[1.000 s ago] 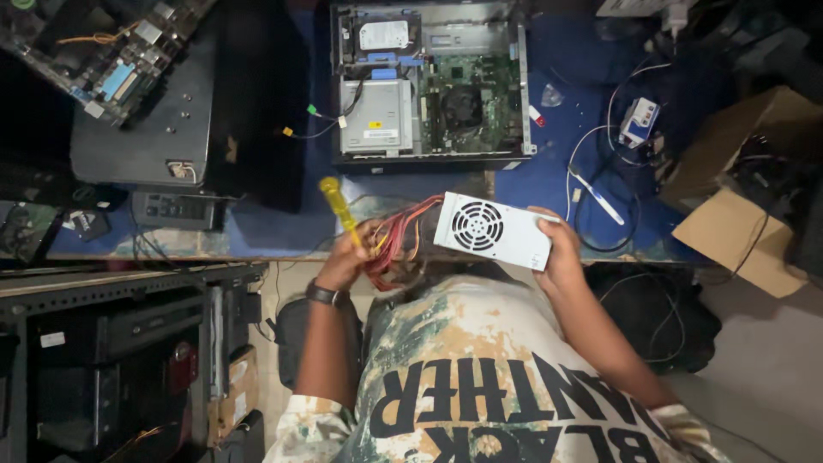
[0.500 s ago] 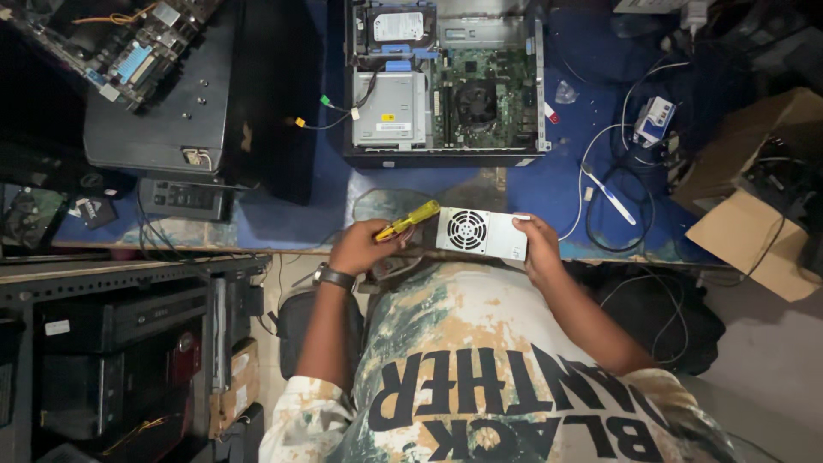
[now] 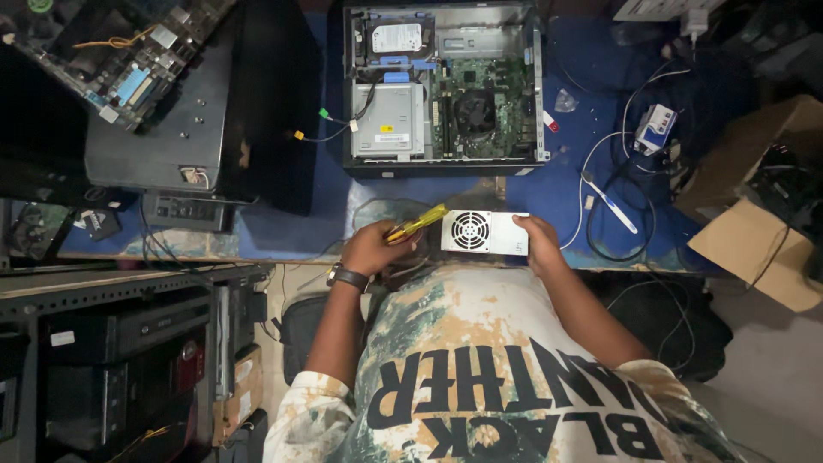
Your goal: The person uses a yellow screwdriver to remove screws from a CPU fan and then from a power supply unit. They handle the fan and power supply separately, placing them on the workbench.
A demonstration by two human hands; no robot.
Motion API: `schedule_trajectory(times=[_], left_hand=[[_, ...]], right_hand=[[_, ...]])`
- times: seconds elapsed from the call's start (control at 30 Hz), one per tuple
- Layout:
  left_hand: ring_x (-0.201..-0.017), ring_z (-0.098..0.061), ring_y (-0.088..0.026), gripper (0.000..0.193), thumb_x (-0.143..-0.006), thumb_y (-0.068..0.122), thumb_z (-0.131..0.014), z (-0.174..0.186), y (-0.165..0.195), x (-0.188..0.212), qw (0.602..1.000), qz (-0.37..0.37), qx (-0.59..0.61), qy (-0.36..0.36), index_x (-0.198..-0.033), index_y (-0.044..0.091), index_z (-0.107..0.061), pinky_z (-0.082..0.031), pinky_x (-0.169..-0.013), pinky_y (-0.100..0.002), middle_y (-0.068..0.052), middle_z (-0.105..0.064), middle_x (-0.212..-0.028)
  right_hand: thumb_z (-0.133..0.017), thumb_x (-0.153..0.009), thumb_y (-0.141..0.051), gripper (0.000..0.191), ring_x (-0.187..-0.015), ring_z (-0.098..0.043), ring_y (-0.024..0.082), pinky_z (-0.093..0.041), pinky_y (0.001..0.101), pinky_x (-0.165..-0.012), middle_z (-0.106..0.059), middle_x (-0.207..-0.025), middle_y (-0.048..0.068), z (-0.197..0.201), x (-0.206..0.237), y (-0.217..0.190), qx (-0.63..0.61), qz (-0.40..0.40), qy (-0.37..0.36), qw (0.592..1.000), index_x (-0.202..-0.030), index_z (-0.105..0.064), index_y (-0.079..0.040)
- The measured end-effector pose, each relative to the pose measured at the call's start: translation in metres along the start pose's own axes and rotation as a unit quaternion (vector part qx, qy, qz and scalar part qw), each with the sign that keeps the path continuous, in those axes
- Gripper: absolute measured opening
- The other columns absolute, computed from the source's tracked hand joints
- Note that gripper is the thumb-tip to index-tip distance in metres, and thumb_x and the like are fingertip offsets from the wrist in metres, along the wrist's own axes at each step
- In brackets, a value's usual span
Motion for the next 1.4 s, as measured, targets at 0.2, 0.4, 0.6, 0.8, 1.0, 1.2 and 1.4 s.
schedule_trajectory(times=[0.2, 0.4, 0.6, 0.8, 1.0, 1.2, 1.4], left_hand=[[-0.075, -0.075, -0.022, 0.053, -0.069, 0.044, -0.086, -0.002, -0.004, -0.015, 0.999, -0.036, -0.010, 0.028, -0.110, 0.011, -0.075, -0.057, -0.068, -0.035, -0.010, -0.078, -0.091], [-0.084, -0.074, -0.021, 0.061, -0.067, 0.042, -0.088, -0.003, -0.010, -0.020, 0.999, -0.015, -0.002, 0.038, -0.115, 0.010, -0.071, -0.057, -0.075, -0.035, -0.009, -0.077, -0.097], [-0.086, -0.073, -0.016, 0.054, -0.070, 0.036, -0.089, -0.011, -0.007, -0.021, 0.996, -0.056, 0.065, 0.019, -0.111, 0.005, -0.071, -0.057, -0.078, -0.031, -0.009, -0.078, -0.095], [-0.089, -0.073, -0.023, 0.055, -0.070, 0.037, -0.091, -0.014, -0.005, -0.019, 0.992, -0.106, 0.037, 0.051, -0.110, 0.003, -0.073, -0.057, -0.080, -0.035, -0.013, -0.076, -0.100], [-0.101, -0.069, -0.034, 0.066, -0.071, 0.039, -0.088, 0.015, 0.016, 0.005, 0.984, -0.091, -0.053, 0.146, -0.126, 0.008, -0.069, -0.055, -0.085, -0.042, -0.016, -0.068, -0.116], [-0.102, -0.065, -0.041, 0.063, -0.079, 0.026, -0.079, 0.039, 0.060, 0.033, 0.935, -0.202, -0.180, 0.227, -0.135, 0.004, -0.061, -0.051, -0.089, -0.048, -0.020, -0.069, -0.114], [-0.105, -0.066, -0.039, 0.027, -0.099, 0.011, -0.064, 0.045, 0.109, 0.052, 0.920, -0.288, -0.090, 0.250, -0.125, 0.006, -0.070, -0.052, -0.092, -0.046, -0.019, -0.071, -0.112]], right_hand=[[-0.071, -0.094, -0.022, 0.034, -0.089, -0.071, 0.018, -0.055, 0.0316, -0.084, -0.075, -0.103, 0.011, 0.009, -0.012, -0.012, 0.100, 0.023, 0.010, 0.995, -0.115, -0.070, 0.005], [-0.069, -0.097, -0.026, 0.031, -0.083, -0.068, 0.014, -0.052, 0.0279, -0.077, -0.076, -0.097, 0.007, 0.016, -0.014, -0.013, 0.191, 0.025, 0.073, 0.979, -0.112, -0.074, 0.002], [-0.066, -0.100, -0.027, 0.029, -0.078, -0.065, 0.012, -0.051, 0.0279, -0.072, -0.076, -0.093, 0.006, 0.022, -0.025, -0.010, 0.244, 0.071, 0.071, 0.965, -0.108, -0.075, 0.000], [-0.075, -0.104, -0.027, 0.037, -0.076, -0.050, 0.015, -0.043, 0.0350, -0.066, -0.064, -0.083, 0.013, 0.039, -0.030, -0.013, 0.412, 0.102, 0.112, 0.898, -0.095, -0.069, 0.008], [-0.077, -0.093, -0.015, 0.027, -0.095, -0.064, 0.011, -0.053, 0.0252, -0.078, -0.066, -0.111, 0.007, 0.018, -0.011, -0.051, 0.367, 0.316, 0.102, 0.869, -0.111, -0.065, 0.003], [-0.078, -0.098, -0.009, 0.027, -0.094, -0.062, 0.008, -0.050, 0.0240, -0.078, -0.066, -0.113, 0.008, -0.015, -0.005, -0.060, 0.221, 0.260, -0.068, 0.937, -0.113, -0.058, 0.001], [-0.066, -0.101, -0.010, 0.038, -0.103, -0.061, 0.010, -0.049, 0.0251, -0.088, -0.066, -0.122, 0.008, -0.048, 0.027, -0.081, 0.216, 0.239, -0.180, 0.929, -0.135, -0.052, -0.001]])
Point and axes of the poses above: each hand's wrist, its own x-axis away from the middle knuckle, its own z-axis out of the back of the hand, y = z × x, the point moved 8 cm from there along -x, towards the middle knuckle
